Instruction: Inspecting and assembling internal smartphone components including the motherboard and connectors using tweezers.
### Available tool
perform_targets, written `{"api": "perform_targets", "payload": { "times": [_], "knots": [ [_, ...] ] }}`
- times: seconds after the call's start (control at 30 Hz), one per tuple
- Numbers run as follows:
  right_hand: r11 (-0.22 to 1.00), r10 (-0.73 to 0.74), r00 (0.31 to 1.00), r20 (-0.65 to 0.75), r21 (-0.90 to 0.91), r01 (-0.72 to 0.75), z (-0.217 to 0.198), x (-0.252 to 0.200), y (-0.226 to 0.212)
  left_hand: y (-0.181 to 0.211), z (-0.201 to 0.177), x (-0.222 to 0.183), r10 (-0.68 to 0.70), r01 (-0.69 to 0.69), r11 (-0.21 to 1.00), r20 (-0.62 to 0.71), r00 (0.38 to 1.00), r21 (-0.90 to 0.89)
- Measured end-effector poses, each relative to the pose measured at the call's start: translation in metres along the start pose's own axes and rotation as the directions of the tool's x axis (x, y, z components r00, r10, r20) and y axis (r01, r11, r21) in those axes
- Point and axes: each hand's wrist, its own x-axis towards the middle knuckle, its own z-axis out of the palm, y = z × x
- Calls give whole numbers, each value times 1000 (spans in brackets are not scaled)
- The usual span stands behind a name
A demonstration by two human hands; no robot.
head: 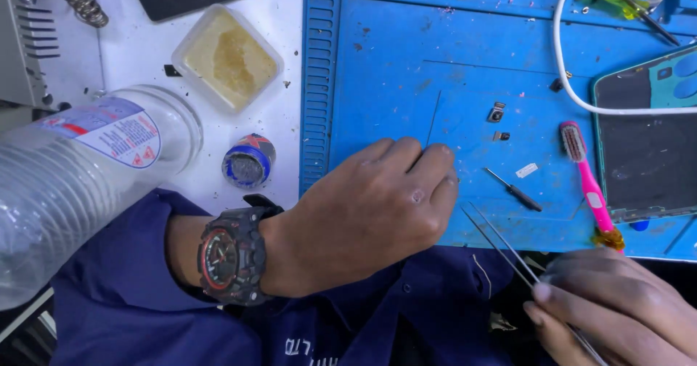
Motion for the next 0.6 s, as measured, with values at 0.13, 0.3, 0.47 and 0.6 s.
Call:
{"api": "perform_targets", "payload": {
  "times": [0.13, 0.3, 0.47, 0.6],
  "knots": [
    [988, -133, 990, -43, 73, 136, 28, 47, -1, -2, 0, 2, -20, 19, 1000, -12, 1000, -23],
    [990, -31, 999, -11, 139, 32, 26, 36, 19, -3, 4, -1, -58, 56, 996, -34, 998, -63],
    [980, 170, 985, 3, 109, -169, 37, 2, 43, -4, 4, -2, -63, 59, 996, -48, 997, -73],
    [917, 311, 948, -67, 284, -281, 58, -19, 44, -3, 6, -3, -73, 70, 993, -26, 997, -91]
  ]
}}
